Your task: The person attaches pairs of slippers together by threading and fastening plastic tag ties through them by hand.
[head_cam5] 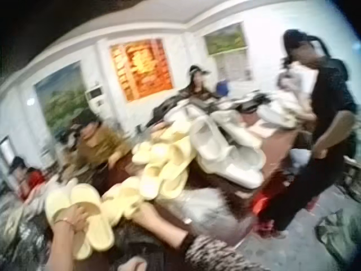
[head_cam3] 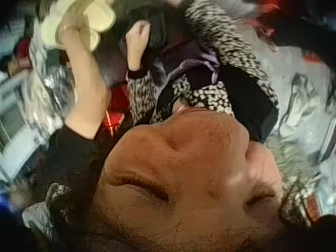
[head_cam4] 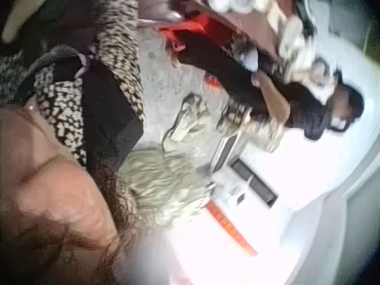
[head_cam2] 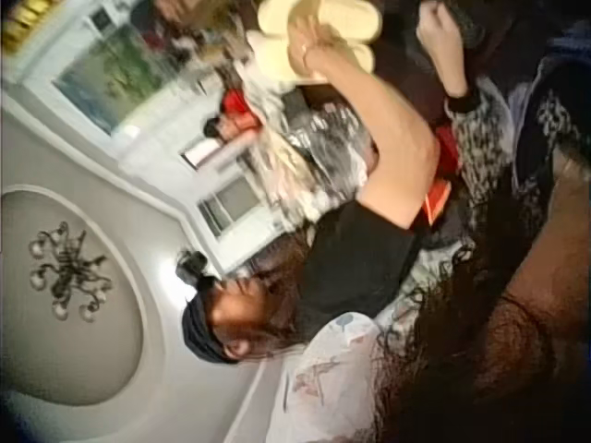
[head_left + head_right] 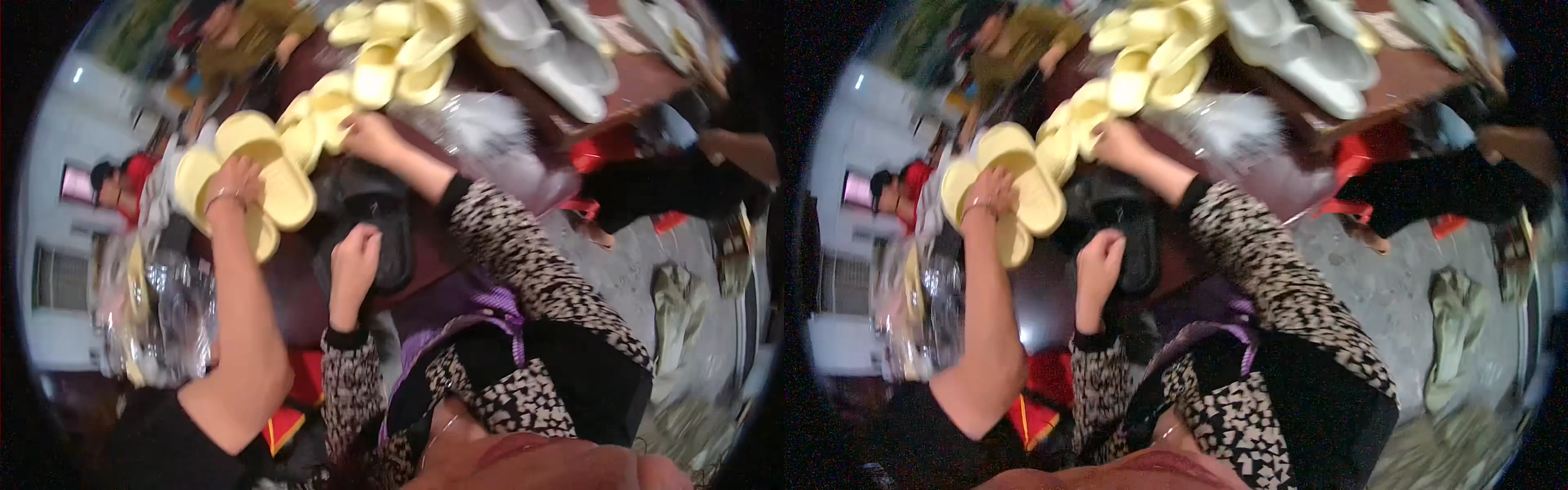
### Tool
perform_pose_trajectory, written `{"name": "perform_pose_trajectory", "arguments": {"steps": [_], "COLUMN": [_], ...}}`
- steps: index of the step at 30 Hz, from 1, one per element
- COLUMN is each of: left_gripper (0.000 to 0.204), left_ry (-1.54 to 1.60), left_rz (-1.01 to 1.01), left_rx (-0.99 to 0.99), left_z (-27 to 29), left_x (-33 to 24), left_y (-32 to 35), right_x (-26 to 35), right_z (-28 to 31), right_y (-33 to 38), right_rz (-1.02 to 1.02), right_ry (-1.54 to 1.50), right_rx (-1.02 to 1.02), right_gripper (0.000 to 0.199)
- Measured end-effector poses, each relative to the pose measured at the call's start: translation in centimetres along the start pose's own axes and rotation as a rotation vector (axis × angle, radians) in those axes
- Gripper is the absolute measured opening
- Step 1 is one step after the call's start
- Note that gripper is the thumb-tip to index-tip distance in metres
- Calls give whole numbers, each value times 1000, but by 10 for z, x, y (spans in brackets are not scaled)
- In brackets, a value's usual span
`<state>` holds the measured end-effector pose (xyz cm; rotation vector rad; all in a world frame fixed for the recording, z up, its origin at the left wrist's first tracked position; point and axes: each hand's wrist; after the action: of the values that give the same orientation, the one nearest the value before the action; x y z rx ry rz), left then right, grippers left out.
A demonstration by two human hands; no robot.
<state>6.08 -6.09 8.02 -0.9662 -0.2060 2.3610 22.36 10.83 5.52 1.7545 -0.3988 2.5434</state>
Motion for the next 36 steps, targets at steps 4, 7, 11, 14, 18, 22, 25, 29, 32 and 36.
{"name": "perform_pose_trajectory", "arguments": {"steps": [4, 7, 11, 14, 18, 22, 25, 29, 32, 36], "left_gripper": [13, 13, 12, 12, 12, 13, 13, 13, 14, 13], "left_ry": [141, 227, 350, 386, 442, 463, 411, 229, 80, -40], "left_rz": [46, 111, 248, 274, 289, 315, 329, 305, 233, 120], "left_rx": [-53, -77, -108, -117, -107, -161, -201, -214, -199, -110], "left_z": [18, 48, 71, 74, 69, 62, 62, 63, 63, 62], "left_x": [22, 31, 55, 59, 58, 64, 61, 55, 52, 49], "left_y": [40, 61, 93, 110, 119, 124, 121, 120, 117, 111], "right_x": [-6, 10, 19, 22, 25, 25, 24, 18, 12, 5], "right_z": [-10, -24, -51, -56, -55, -57, -56, -55, -48, -43], "right_y": [31, 37, 57, 66, 67, 69, 68, 65, 58, 53], "right_rz": [-271, -262, -247, -225, -222, -200, -195, -157, -141, -112], "right_ry": [-416, -417, -407, -416, -343, -296, -263, -224, -208, -138], "right_rx": [274, 342, 379, 352, 320, 318, 278, 220, 189, 189], "right_gripper": [16, 18, 14, 12, 11, 10, 10, 10, 11, 12]}}
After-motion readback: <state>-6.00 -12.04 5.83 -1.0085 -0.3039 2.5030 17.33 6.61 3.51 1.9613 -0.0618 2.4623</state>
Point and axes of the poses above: each hand's wrist, its own y-axis away from the middle knuckle, its own z-axis out of the back of the hand, x = y × z, and after that the axes turned 9 degrees about -z, right-handed
